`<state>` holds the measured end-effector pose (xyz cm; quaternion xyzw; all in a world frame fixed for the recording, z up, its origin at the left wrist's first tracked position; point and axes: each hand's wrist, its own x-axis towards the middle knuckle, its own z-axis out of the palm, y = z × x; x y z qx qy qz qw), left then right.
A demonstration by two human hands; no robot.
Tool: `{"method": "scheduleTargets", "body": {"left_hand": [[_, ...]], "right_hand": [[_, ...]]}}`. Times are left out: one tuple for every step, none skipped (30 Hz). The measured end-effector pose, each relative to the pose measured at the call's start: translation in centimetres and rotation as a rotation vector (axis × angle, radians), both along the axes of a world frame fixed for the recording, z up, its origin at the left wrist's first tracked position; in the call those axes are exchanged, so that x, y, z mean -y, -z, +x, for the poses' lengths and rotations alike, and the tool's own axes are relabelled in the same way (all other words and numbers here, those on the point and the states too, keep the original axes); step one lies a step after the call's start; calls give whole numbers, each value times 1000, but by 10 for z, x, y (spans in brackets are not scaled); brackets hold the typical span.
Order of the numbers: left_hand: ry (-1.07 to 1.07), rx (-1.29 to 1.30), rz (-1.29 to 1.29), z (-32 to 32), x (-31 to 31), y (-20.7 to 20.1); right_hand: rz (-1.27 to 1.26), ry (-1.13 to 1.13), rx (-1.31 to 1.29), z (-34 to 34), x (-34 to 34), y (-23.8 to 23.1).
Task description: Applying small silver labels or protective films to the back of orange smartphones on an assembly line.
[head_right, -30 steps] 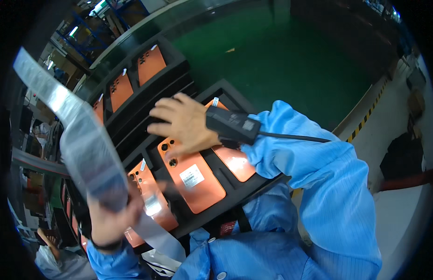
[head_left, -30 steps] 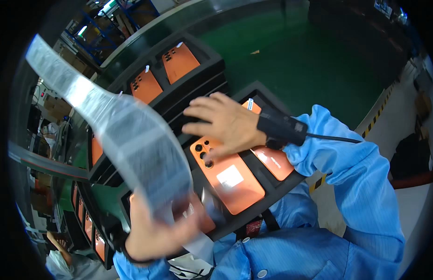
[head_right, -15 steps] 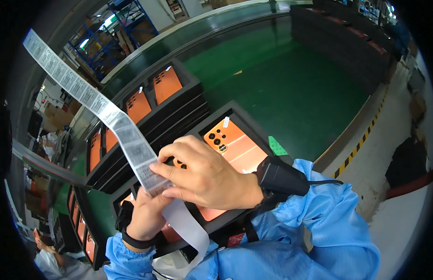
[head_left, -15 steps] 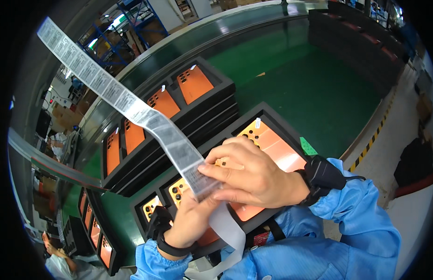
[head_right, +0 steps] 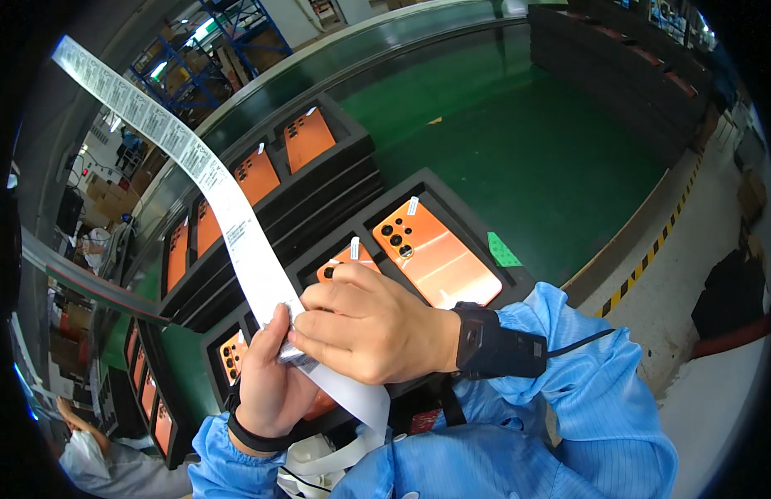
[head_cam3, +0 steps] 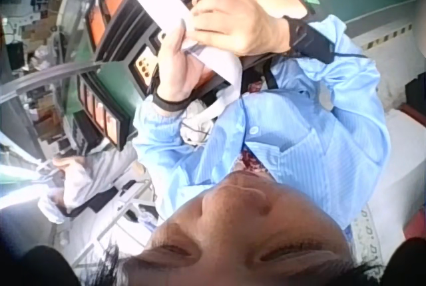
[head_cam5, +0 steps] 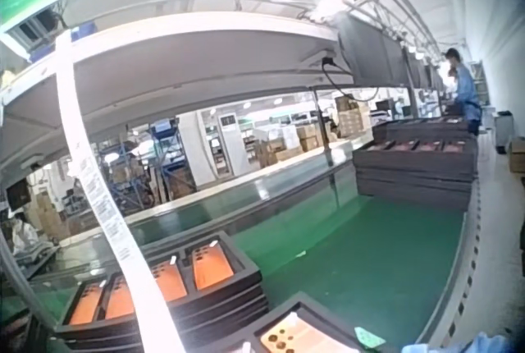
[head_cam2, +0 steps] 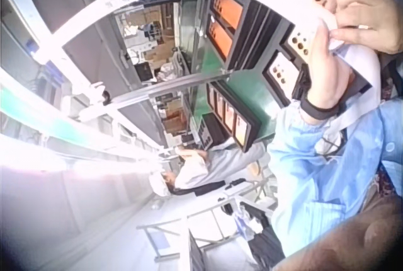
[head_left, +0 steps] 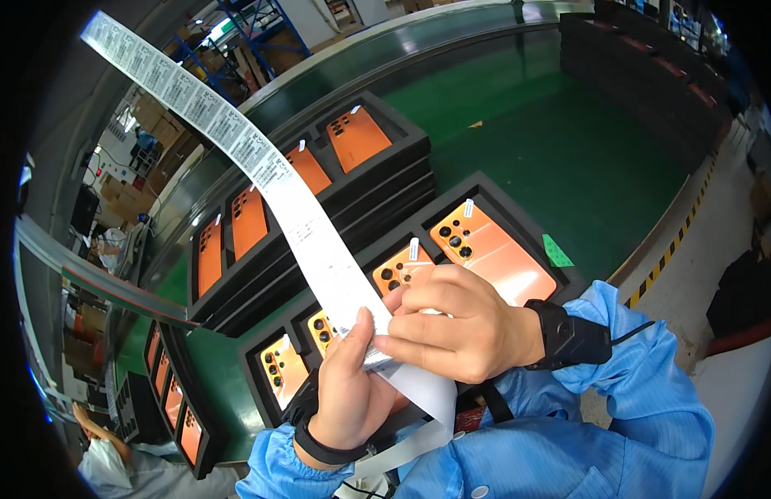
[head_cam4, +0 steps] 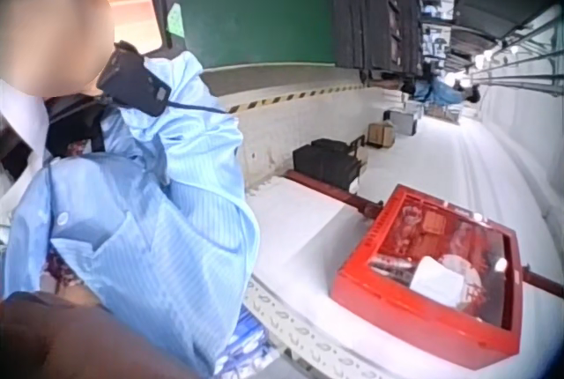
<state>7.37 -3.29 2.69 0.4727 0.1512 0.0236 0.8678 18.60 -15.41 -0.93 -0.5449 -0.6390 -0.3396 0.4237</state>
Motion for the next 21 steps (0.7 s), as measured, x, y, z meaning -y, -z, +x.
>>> {"method": "scheduleTargets", "body": {"left_hand": [[-1, -21, -40, 1, 2, -1], [-3, -42, -80, 2, 3, -2], [-3, -43, -80, 3, 2, -2], [-9, -49, -90, 4, 1, -2], [-15, -56, -100, 5, 0, -1], [-17, -57, -99, 7, -1, 1], [-2, -44, -140, 8, -2, 2], [12, -32, -181, 9, -2, 3], [16, -34, -181, 12, -2, 3], [6, -29, -189, 17, -1, 2], [-2, -25, -198, 21, 0, 2], [8, -28, -200, 26, -3, 2], [68, 66, -230, 31, -10, 1], [130, 160, -262, 37, -16, -1], [14, 150, -86, 42, -22, -6], [16, 229, -123, 49, -33, -9], [-25, 230, -38, 55, -41, -16], [-63, 231, 41, 62, -48, -24], [-35, 205, 175, 71, -52, -33], [-10, 180, 309, 80, -51, -44], [25, 98, 539, 96, -41, -51]], "right_hand": [[41, 53, 72, -1, 0, 3], [82, 106, 143, -2, 0, 6], [82, 106, 143, -3, 1, 6], [79, 123, 147, -4, 2, 7], [76, 140, 150, -4, 4, 8], [77, 138, 150, -4, 5, 8], [64, 156, 159, -4, 7, 8], [50, 173, 168, -4, 8, 8], [49, 177, 166, -2, 9, 9], [49, 166, 178, 0, 11, 9], [48, 158, 190, 3, 14, 9], [44, 168, 189, 6, 18, 5], [70, 86, 75, 9, 25, -3], [95, 7, -37, 12, 32, -12], [90, -41, -178, 16, 36, -18], [176, -13, -248, 20, 39, -23], [160, -3, -311, 27, 46, -28], [141, 12, -374, 36, 54, -31], [161, 81, -361, 43, 60, -33], [197, 112, -362, 50, 66, -31], [239, 151, -410, 56, 71, -27]]}}
